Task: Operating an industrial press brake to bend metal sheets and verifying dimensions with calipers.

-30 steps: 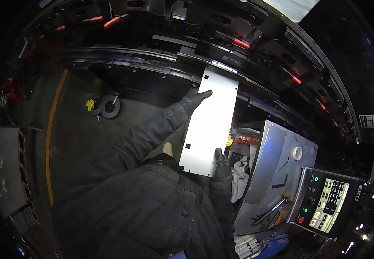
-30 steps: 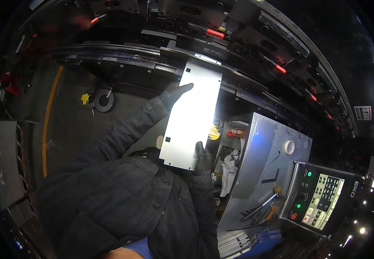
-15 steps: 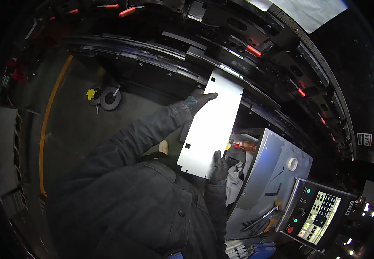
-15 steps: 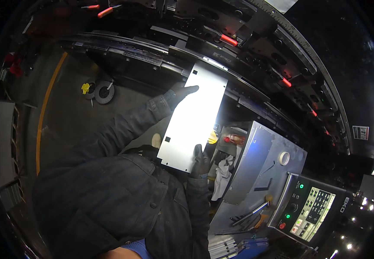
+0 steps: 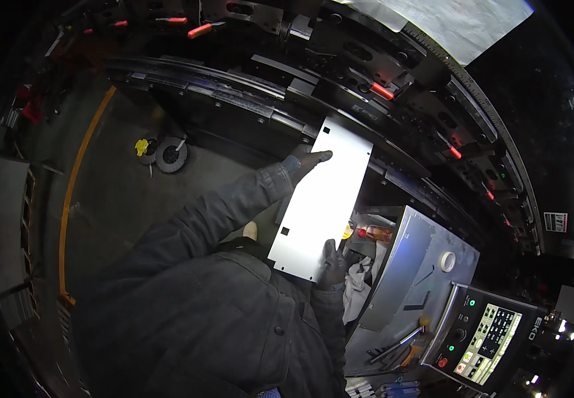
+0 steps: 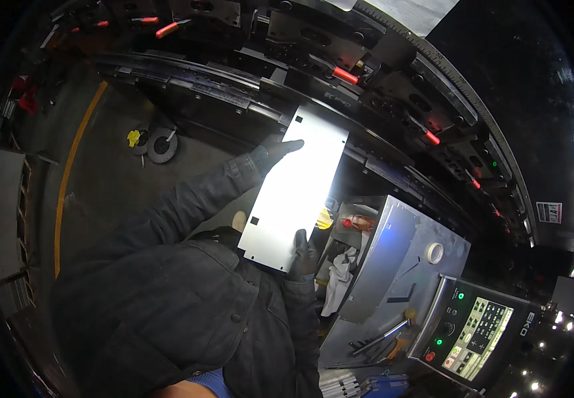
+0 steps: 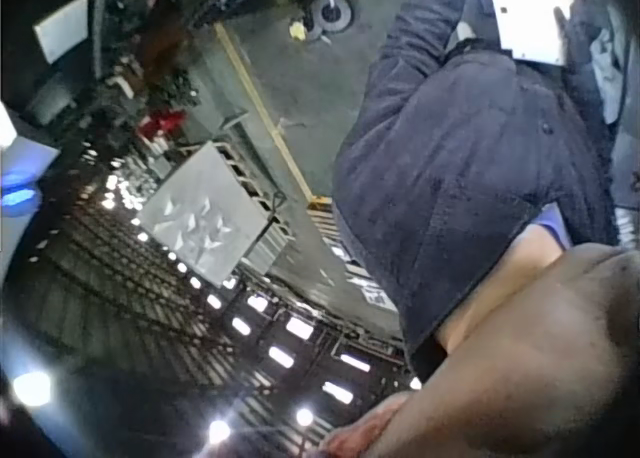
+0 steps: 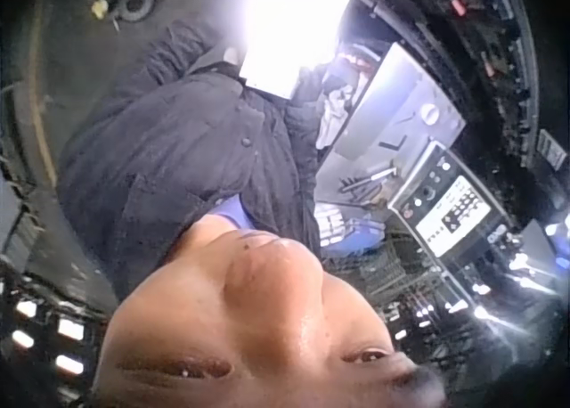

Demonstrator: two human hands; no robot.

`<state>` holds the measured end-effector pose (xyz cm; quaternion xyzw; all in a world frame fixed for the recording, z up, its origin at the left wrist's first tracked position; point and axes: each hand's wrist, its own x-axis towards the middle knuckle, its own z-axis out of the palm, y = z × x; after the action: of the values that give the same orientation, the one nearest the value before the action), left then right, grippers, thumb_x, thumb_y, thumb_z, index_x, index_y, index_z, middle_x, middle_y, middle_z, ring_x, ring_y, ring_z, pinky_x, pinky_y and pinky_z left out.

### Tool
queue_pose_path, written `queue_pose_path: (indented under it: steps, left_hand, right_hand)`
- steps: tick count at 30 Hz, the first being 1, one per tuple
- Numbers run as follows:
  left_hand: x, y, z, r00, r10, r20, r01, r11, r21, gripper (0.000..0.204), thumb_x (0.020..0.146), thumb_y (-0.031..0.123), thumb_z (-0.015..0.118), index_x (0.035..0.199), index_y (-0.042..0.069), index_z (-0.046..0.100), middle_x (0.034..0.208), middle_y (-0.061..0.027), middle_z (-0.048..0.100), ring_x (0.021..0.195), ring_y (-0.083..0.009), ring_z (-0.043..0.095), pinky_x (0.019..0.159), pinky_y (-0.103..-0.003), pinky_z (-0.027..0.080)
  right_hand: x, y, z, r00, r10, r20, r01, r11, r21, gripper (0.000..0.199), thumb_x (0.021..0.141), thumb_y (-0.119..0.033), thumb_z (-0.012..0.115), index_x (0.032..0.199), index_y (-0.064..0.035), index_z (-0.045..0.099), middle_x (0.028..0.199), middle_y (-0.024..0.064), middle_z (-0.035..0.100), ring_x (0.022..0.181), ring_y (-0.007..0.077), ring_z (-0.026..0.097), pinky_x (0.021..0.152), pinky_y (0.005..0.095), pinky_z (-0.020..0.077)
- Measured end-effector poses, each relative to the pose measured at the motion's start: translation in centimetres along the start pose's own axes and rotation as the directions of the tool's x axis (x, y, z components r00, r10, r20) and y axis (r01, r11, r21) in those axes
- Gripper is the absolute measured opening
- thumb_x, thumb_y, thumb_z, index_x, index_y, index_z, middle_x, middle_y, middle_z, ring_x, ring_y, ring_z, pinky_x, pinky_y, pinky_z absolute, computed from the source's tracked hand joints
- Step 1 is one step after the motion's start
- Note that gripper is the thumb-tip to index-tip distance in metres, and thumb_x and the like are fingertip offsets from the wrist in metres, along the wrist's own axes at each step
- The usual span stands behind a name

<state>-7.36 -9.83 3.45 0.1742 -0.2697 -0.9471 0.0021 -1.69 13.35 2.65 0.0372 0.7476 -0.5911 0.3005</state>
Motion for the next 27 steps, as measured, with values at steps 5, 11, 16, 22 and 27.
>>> queue_pose_path:
  steps: [5, 11, 16, 22, 27]
  left_hand:
    - [-0.8, 0.3, 0.1, 1.000, -0.025, 0.005, 0.025, 0.999, -0.032, 0.070, 0.077, 0.054, 0.052, 0.121, 0.001, 0.039, 0.118, -0.0175, 0.042, 0.102, -0.0293, 0.049, 0.080, -0.040, 0.045]
    - [-0.8, 0.8, -0.1, 0.998, -0.057, 0.015, 0.057, 0.996, -0.071, 0.074, 0.076, 0.056, 0.052, 0.123, 0.001, 0.038, 0.122, -0.0182, 0.041, 0.106, -0.0305, 0.048, 0.082, -0.041, 0.044]
    - [-0.9, 3.0, -0.7, 0.994, -0.092, 0.059, 0.097, 0.991, -0.089, 0.077, 0.075, 0.058, 0.052, 0.125, 0.001, 0.037, 0.125, -0.0188, 0.040, 0.109, -0.0315, 0.047, 0.084, -0.042, 0.044]
    - [-3.1, 4.0, -1.1, 0.998, -0.061, 0.008, 0.062, 0.994, -0.095, 0.083, 0.073, 0.062, 0.050, 0.128, 0.003, 0.033, 0.127, -0.0166, 0.039, 0.110, -0.0331, 0.048, 0.083, -0.043, 0.044]
    - [-7.3, 2.3, -2.4, 0.999, -0.017, -0.038, 0.011, 0.989, -0.150, 0.082, 0.073, 0.065, 0.048, 0.128, 0.005, 0.034, 0.127, -0.0131, 0.041, 0.108, -0.0354, 0.050, 0.077, -0.043, 0.047]
  right_hand:
    - [0.0, 0.4, 0.1, 0.998, 0.002, -0.058, -0.001, 1.000, 0.021, 0.037, 0.089, -0.027, 0.050, 0.095, 0.0083, 0.060, 0.083, 0.0102, 0.061, 0.076, 0.0127, 0.055, 0.065, 0.0235, 0.0416]
    - [0.1, 0.5, -0.8, 0.992, 0.101, 0.078, -0.112, 0.981, 0.158, 0.038, 0.090, -0.027, 0.048, 0.107, 0.0063, 0.052, 0.097, 0.0142, 0.059, 0.081, 0.0180, 0.055, 0.070, 0.0273, 0.0443]
    - [6.1, 5.0, -12.1, 0.853, -0.206, 0.480, 0.171, 0.978, 0.116, 0.056, 0.087, -0.024, 0.050, 0.132, -0.0008, 0.026, 0.128, 0.0196, 0.040, 0.106, 0.0308, 0.049, 0.089, 0.0378, 0.0419]
    - [6.2, -13.7, -4.7, 0.500, -0.849, 0.172, 0.850, 0.443, -0.286, 0.054, 0.079, -0.006, 0.054, 0.129, -0.0007, 0.034, 0.122, 0.0136, 0.046, 0.098, 0.0239, 0.053, 0.089, 0.0334, 0.0409]
    - [8.9, -17.5, -4.1, 0.189, -0.821, 0.539, 0.960, 0.039, -0.277, 0.050, 0.068, -0.007, 0.061, 0.117, -0.0025, 0.050, 0.115, 0.0134, 0.054, 0.100, 0.0256, 0.053, 0.086, 0.0307, 0.0419]
